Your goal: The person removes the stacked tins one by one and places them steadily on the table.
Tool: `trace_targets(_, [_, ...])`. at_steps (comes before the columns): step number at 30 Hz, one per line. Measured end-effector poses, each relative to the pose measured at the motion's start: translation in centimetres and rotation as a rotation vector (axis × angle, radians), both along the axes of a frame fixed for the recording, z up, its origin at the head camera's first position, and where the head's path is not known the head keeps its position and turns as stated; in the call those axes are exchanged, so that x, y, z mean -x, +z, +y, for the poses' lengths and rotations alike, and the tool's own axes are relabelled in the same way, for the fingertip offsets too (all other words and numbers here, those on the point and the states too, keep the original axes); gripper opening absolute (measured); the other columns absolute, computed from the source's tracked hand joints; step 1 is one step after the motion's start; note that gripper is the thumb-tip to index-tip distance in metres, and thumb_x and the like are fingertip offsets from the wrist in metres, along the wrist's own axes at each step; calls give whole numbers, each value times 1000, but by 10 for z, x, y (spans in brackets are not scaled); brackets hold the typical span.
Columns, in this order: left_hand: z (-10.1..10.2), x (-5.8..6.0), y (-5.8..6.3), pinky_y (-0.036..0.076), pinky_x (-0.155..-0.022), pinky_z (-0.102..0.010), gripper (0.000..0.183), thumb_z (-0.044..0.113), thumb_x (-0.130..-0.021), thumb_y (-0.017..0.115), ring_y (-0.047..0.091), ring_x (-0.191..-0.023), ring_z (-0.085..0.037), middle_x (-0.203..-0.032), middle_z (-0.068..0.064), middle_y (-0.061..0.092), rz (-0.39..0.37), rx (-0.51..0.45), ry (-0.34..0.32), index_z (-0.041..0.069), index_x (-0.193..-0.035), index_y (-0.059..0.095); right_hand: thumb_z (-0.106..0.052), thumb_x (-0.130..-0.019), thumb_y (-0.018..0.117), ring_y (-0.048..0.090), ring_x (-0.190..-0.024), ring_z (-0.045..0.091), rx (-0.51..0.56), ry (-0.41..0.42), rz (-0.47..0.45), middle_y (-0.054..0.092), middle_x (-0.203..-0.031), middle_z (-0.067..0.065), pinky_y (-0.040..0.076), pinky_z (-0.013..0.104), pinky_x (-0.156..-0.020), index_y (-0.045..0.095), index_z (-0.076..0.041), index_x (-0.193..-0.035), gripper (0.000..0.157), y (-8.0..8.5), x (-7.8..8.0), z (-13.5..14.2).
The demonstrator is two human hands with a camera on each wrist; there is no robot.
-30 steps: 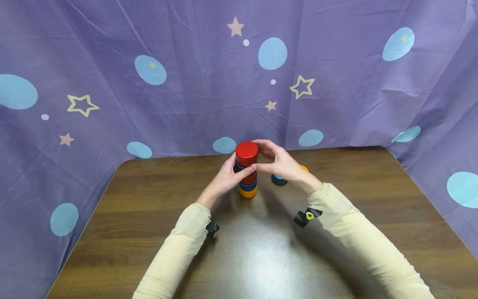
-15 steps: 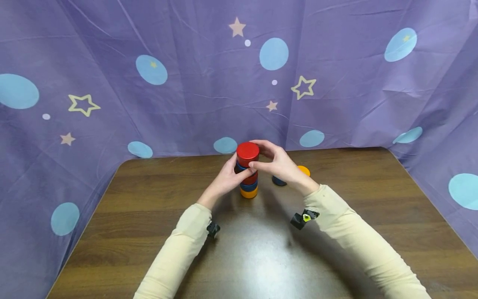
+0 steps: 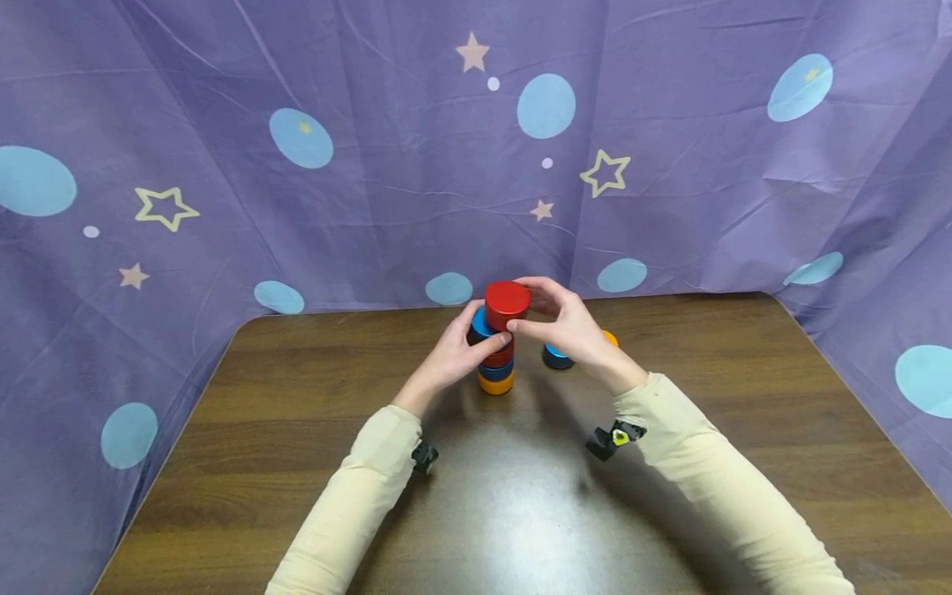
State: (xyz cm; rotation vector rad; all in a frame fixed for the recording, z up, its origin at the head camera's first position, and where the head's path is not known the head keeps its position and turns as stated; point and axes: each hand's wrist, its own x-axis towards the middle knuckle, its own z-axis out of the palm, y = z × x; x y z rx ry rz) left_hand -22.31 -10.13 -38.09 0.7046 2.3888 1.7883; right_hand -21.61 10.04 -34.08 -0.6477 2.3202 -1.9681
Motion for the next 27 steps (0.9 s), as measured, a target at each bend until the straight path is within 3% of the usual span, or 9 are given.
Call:
trace_targets(12, [1,-2,2,47,-91,-43,46,13,-93,64,55,-105,-30,-119,-18,56,-15,5,5,4,-134,45,1,-83,72,58,-110,30,33,-24,3,59,-125,18,49,32,-89,51,1,-133,54,-8,-4,16])
trace_targets(20, [4,-23,33,48,-89,-44,45,8,-94,61,55,-104,-33,-117,-23,55,-29,40,2,-4,-133,43,0,-82,72,59,-107,29,15,-41,17,59,-122,17,49,29,-87,52,0,-133,55,-9,-9,26])
trace_targets(27, [3,-24,34,47,-90,-46,45,8,-93,62,55,-104,-35,-117,-25,55,-14,49,10,-4,-133,43,1,-83,71,58,-107,28,19,-54,23,58,-123,19,48,29,-89,51,2,-133,54,-9,-8,36])
